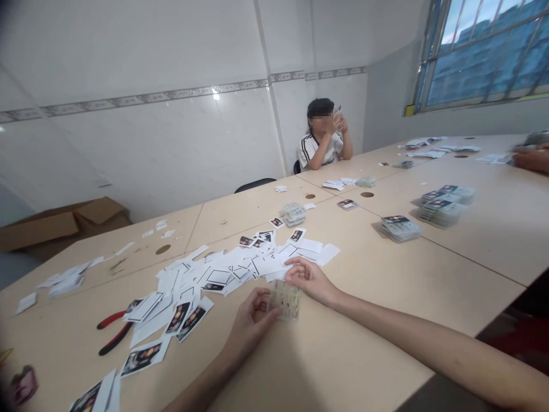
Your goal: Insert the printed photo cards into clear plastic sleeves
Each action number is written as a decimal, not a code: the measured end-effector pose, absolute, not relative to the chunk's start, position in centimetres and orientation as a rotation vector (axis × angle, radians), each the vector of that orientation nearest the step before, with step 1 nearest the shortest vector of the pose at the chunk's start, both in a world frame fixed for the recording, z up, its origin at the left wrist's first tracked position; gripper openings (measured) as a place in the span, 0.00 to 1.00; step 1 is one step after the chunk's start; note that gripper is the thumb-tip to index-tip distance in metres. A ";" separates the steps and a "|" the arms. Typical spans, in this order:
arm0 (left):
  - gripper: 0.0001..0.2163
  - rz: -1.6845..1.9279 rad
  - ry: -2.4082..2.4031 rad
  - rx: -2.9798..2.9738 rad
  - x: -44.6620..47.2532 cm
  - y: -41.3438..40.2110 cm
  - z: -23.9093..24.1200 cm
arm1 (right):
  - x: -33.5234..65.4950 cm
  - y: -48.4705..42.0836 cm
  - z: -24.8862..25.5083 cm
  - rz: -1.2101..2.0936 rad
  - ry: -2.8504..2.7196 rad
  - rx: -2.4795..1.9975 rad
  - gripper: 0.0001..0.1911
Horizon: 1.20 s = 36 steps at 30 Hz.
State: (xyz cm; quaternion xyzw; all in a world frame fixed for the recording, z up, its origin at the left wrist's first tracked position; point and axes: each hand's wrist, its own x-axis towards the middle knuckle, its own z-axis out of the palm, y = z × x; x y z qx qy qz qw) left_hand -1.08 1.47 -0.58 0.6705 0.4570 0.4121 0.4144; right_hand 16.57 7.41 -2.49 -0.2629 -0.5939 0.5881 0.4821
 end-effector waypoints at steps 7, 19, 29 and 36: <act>0.07 0.998 1.197 1.812 -1.1 1.4 -0.3 | 16.4 7.0 -2.3 1.355 -1.462 -0.700 0.12; 0.09 0.539 1.202 2.655 -0.4 -0.1 -0.2 | 17.6 7.2 -1.2 0.598 -1.899 -0.801 0.13; 0.16 0.496 1.236 2.719 -0.3 -0.4 0.1 | 19.4 10.4 -2.7 0.441 -1.846 -1.015 0.13; 0.16 0.471 1.184 2.706 -0.2 -0.5 -0.1 | 18.3 10.5 -2.5 0.313 -1.988 -0.952 0.13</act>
